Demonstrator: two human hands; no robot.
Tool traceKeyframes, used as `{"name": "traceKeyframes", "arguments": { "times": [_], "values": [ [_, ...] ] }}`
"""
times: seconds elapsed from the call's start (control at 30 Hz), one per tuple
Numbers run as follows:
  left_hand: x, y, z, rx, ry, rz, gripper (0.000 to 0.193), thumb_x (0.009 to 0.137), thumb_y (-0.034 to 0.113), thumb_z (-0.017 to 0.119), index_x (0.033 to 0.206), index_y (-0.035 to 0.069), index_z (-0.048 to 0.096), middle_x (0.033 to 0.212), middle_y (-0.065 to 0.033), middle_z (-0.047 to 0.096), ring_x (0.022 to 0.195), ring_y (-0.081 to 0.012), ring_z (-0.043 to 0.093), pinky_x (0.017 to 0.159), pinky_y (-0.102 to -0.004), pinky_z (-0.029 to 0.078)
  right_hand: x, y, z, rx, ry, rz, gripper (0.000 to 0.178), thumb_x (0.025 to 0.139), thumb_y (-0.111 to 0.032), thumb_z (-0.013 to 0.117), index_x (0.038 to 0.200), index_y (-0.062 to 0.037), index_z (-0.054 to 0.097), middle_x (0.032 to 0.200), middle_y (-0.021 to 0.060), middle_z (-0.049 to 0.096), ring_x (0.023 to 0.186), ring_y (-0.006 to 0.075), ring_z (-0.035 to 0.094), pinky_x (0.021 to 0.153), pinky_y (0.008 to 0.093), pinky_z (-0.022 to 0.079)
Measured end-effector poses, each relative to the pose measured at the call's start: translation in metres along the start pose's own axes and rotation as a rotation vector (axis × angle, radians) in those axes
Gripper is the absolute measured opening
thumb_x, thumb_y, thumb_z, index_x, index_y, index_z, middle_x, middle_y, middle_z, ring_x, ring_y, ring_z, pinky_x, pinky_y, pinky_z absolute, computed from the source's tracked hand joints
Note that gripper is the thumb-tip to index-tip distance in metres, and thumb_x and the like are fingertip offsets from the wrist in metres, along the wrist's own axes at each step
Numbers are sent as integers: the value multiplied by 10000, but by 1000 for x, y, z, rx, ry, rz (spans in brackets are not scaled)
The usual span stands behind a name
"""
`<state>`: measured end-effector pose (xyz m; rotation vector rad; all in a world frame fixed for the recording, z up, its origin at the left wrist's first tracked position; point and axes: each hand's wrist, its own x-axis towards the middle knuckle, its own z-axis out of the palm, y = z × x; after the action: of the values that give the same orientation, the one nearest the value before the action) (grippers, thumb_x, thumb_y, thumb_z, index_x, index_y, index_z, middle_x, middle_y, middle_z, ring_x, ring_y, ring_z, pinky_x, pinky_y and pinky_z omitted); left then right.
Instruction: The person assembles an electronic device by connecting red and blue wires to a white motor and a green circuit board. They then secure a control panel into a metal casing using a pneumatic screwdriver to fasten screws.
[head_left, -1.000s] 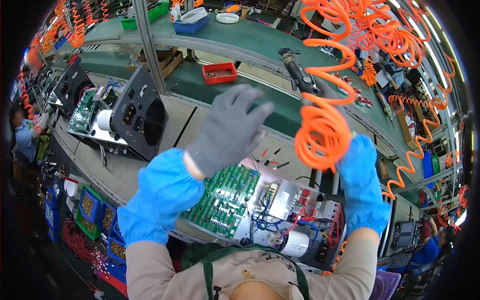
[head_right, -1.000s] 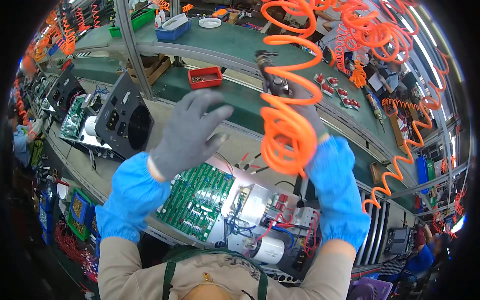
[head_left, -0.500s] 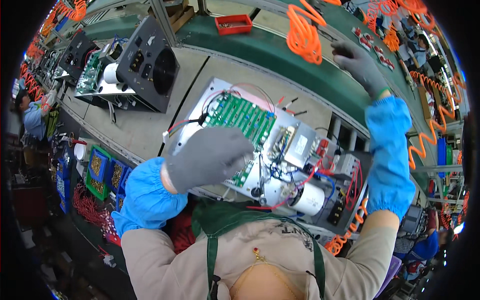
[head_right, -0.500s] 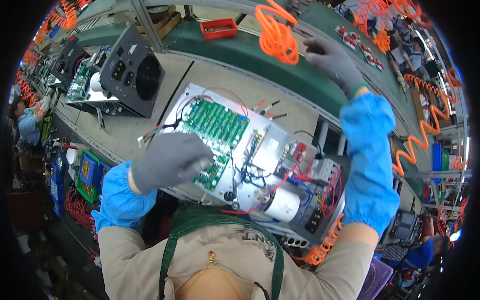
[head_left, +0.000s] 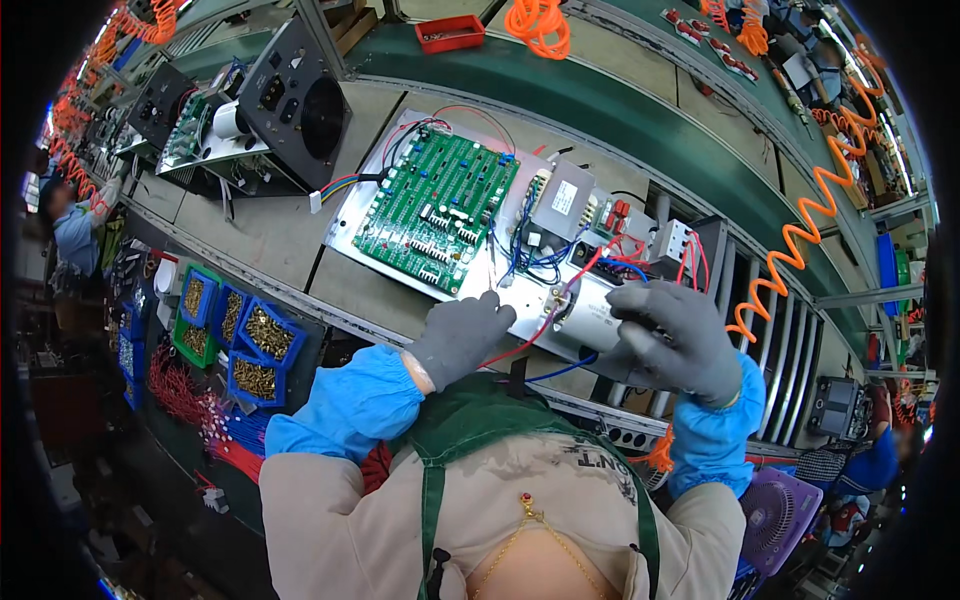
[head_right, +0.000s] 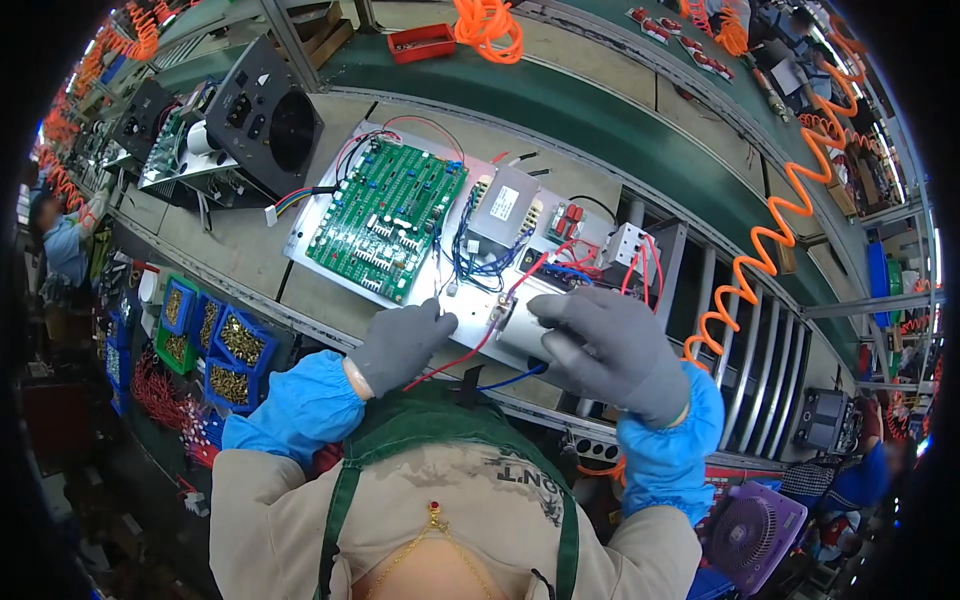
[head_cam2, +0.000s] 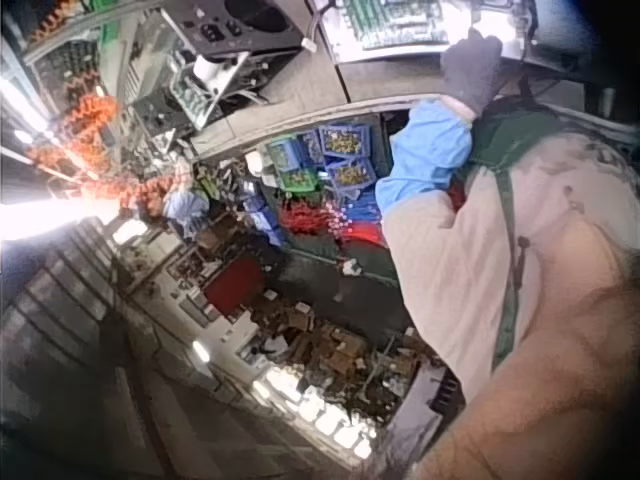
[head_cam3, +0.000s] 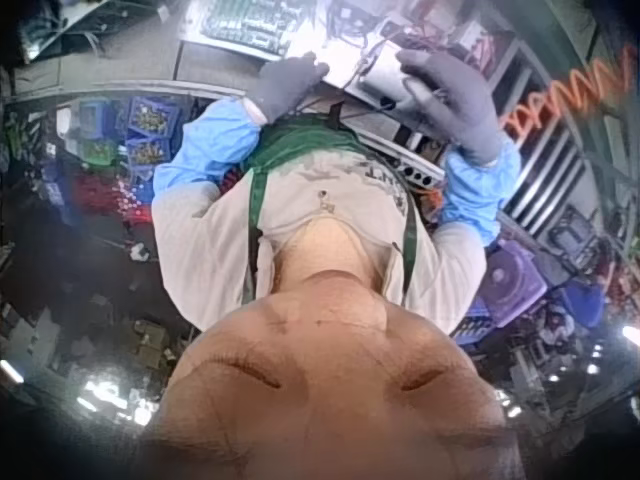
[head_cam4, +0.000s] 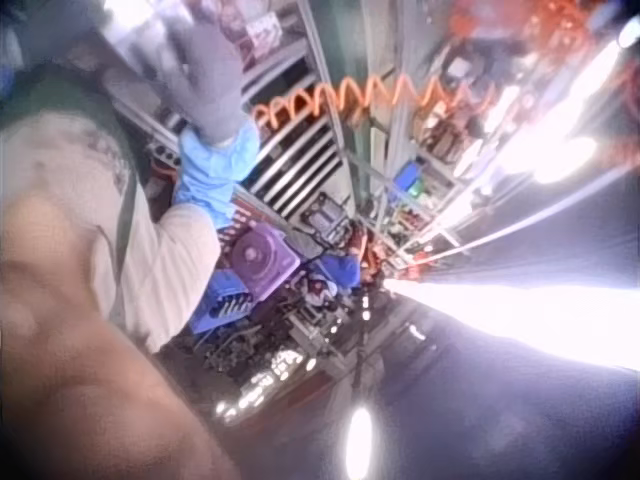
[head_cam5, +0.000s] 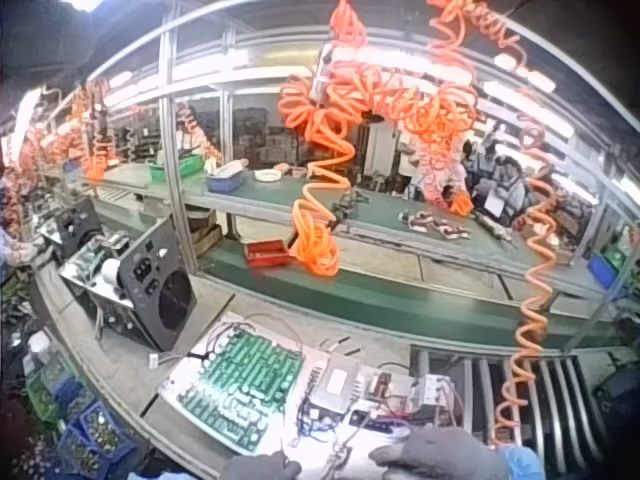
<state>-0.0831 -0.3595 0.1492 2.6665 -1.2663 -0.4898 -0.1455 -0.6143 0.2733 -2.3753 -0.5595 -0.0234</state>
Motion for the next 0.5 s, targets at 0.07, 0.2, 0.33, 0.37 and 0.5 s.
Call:
{"name": "traceKeyframes", "arguments": {
  "times": [0.07, 0.2, 0.33, 0.37, 0.5],
  "values": [
    [-10, 0, 7, -39, 132, 46, 308, 749, 76, 609, 1045, 108, 529, 896, -106, 572, 740, -302, 622, 570, -416, 491, -8, -5, 10, 33, 30, -12, 271, 793, -96, 632, 1062, -72, 613, 794, 110, 595, 711, 278, 584, 642, 368, 465],
    [-38, 0, -6, -197, 500, 128, 223, 809, 136, 615, 1012, 80, 546, 816, -92, 570, 691, -253, 616, 561, -379, 493, -22, -8, 31, 109, 46, -23, 282, 790, -74, 647, 1070, -72, 618, 825, 108, 619, 750, 275, 605, 656, 364, 477],
    [-58, 10, -53, -939, 636, -84, 228, 899, 223, 591, 1062, 66, 570, 726, -49, 568, 615, -135, 555, 516, -295, 449, -21, -15, 65, 247, 186, 26, 406, 778, -44, 660, 1174, -53, 569, 850, 108, 637, 794, 264, 629, 689, 354, 503],
    [-60, 11, -69, -1366, 477, -131, 264, 920, 267, 570, 1066, 47, 579, 727, -20, 564, 622, -70, 522, 524, -230, 417, -19, -21, 77, 270, 266, 60, 447, 773, -39, 665, 1205, -48, 548, 845, 105, 635, 791, 257, 629, 693, 349, 505],
    [-40, -2, -70, -1607, 345, 92, 284, 909, 268, 587, 1043, 16, 587, 756, -19, 554, 637, -66, 541, 540, -218, 420, -23, -24, 103, 1014, 90, 355, 453, 880, -202, 591, 1273, -3, 485, 743, 76, 596, 580, 133, 542, 545, 271, 443]
  ]
}}
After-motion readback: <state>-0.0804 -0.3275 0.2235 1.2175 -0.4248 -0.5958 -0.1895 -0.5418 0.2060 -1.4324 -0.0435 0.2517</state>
